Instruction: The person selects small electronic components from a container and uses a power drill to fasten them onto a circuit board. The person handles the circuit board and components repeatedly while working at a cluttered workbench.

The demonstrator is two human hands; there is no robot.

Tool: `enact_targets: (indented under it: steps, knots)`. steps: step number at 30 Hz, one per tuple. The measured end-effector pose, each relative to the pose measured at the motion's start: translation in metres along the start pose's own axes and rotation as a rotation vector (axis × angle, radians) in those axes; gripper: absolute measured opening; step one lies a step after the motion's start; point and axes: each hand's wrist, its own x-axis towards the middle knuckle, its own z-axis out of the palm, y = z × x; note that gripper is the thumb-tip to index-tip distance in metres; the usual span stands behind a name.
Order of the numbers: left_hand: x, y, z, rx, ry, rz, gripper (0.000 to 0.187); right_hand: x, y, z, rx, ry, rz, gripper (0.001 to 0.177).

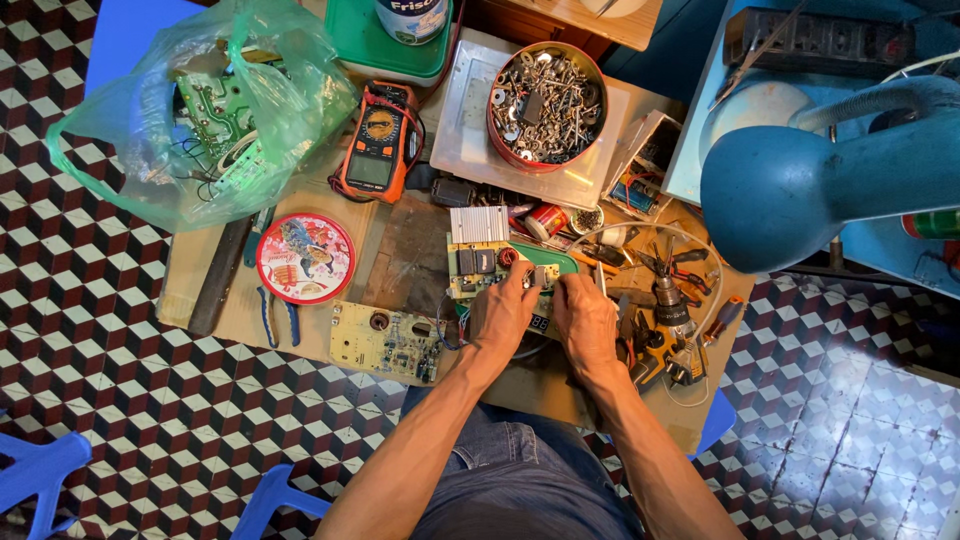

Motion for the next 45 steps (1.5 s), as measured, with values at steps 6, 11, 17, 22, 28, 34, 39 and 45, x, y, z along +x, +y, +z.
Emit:
enact_targets:
  steps: [6, 11, 17, 22, 28, 34, 39, 45]
  knots:
    - [-0.003, 0.004, -0.001, -0.055, -0.041, -0.027, 0.035, 0.000, 0.000, 0.003, 0.008, -0.004, 0.038, 0.007]
    - [-0.003, 0.002, -0.002, -0.022, -0.020, -0.002, 0.033, -0.001, -0.001, 0.004, 0.019, 0.022, 0.029, 0.007]
    - [-0.002, 0.001, -0.001, -0.038, -0.022, -0.023, 0.032, -0.006, -0.001, 0.005, 0.138, 0.071, 0.076, 0.007]
    - [-0.002, -0.002, 0.001, -0.019, -0.022, -0.015, 0.032, -0.010, 0.001, 0.003, 0.085, 0.071, 0.011, 0.010]
    - [0.000, -0.003, 0.004, 0.001, 0.016, 0.022, 0.034, -0.011, 0.001, 0.003, 0.059, 0.078, -0.016, 0.016]
    - [-0.002, -0.001, 0.001, -0.004, -0.079, -0.049, 0.030, -0.011, 0.002, 0.004, 0.059, 0.064, 0.000, 0.016]
    - [0.000, -0.001, 0.002, 0.012, -0.031, -0.020, 0.031, -0.012, 0.001, 0.006, 0.022, 0.087, -0.003, 0.017]
    - [0.000, -0.002, 0.003, 0.004, -0.055, -0.044, 0.032, -0.012, 0.001, 0.008, -0.045, 0.097, -0.023, 0.010]
